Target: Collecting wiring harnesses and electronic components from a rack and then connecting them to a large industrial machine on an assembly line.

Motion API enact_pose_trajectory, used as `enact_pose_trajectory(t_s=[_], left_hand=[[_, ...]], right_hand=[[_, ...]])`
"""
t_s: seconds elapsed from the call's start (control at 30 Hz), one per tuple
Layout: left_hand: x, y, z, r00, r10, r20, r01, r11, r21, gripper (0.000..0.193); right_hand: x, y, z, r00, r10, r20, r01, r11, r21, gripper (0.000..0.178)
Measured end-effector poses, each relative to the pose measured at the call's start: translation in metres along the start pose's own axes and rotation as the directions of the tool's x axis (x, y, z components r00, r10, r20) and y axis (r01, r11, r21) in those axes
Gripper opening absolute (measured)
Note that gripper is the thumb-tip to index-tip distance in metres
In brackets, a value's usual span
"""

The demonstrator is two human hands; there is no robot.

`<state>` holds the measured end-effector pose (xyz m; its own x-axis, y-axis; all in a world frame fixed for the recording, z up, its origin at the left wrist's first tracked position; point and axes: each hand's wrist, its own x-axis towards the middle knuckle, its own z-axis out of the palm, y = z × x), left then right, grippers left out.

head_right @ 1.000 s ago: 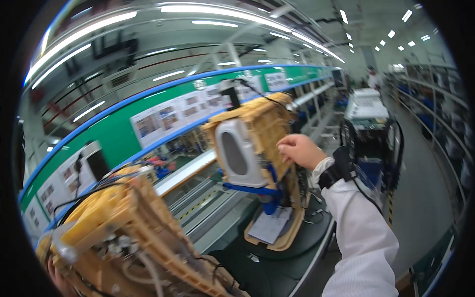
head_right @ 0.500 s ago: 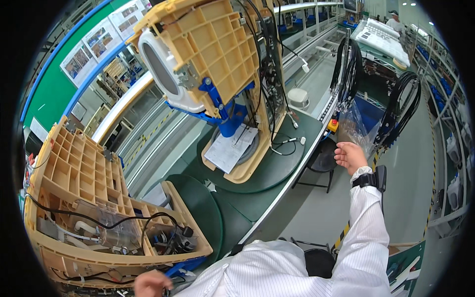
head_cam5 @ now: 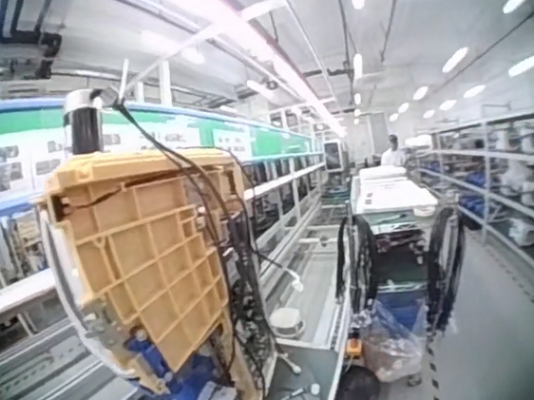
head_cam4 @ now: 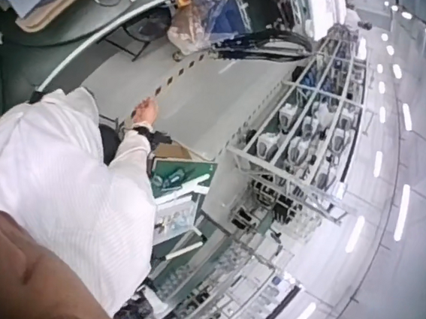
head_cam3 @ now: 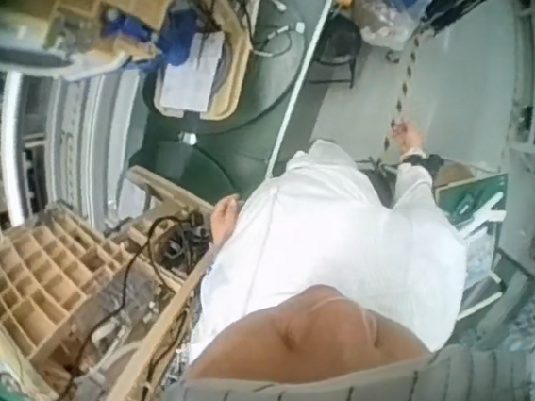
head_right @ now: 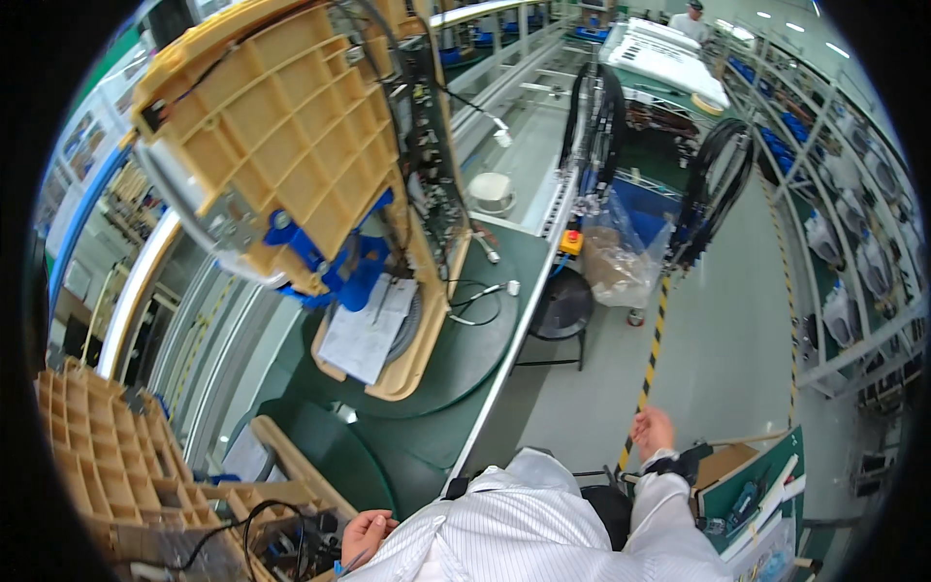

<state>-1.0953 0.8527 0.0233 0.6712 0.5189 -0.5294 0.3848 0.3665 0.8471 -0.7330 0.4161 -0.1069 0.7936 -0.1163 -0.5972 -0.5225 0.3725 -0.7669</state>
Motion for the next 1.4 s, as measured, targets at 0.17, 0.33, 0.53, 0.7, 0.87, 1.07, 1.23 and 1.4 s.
enact_pose_trajectory(t_s=[0.17,0.33,0.53,0.7,0.87,1.07,1.23,1.4], left_hand=[[0.033,0.019,0.022,0.992,-0.125,0.031,0.112,0.957,0.269,0.039],[0.070,0.046,0.075,0.997,0.011,0.072,-0.035,0.938,0.346,0.034],[0.137,0.061,0.192,0.996,-0.060,-0.059,0.073,0.966,0.249,0.031],[0.196,0.082,0.304,0.965,0.019,0.261,-0.100,0.948,0.301,0.028],[0.220,0.113,0.367,0.966,-0.023,0.256,-0.067,0.939,0.337,0.027],[0.274,0.134,0.393,0.956,-0.021,0.292,-0.100,0.914,0.393,0.026],[0.334,0.157,0.418,0.940,0.043,0.338,-0.171,0.918,0.358,0.029],[0.391,0.180,0.441,0.903,0.046,0.428,-0.183,0.941,0.285,0.027]], right_hand=[[0.017,0.029,-0.006,0.977,0.183,-0.105,-0.181,0.983,0.035,0.010],[0.091,-0.046,0.040,0.998,0.055,-0.018,-0.056,0.992,-0.114,0.017],[0.186,-0.162,0.109,0.979,-0.097,0.178,0.127,0.978,-0.168,0.017],[0.209,-0.286,0.169,0.885,-0.313,0.344,0.395,0.896,-0.201,0.016],[0.204,-0.408,0.243,0.665,-0.519,0.536,0.696,0.692,-0.193,0.018],[0.203,-0.489,0.332,0.450,-0.555,0.700,0.872,0.443,-0.210,0.016],[0.222,-0.524,0.383,0.451,-0.551,0.702,0.889,0.344,-0.302,0.017],[0.259,-0.548,0.436,0.351,-0.664,0.660,0.896,0.034,-0.442,0.023]])
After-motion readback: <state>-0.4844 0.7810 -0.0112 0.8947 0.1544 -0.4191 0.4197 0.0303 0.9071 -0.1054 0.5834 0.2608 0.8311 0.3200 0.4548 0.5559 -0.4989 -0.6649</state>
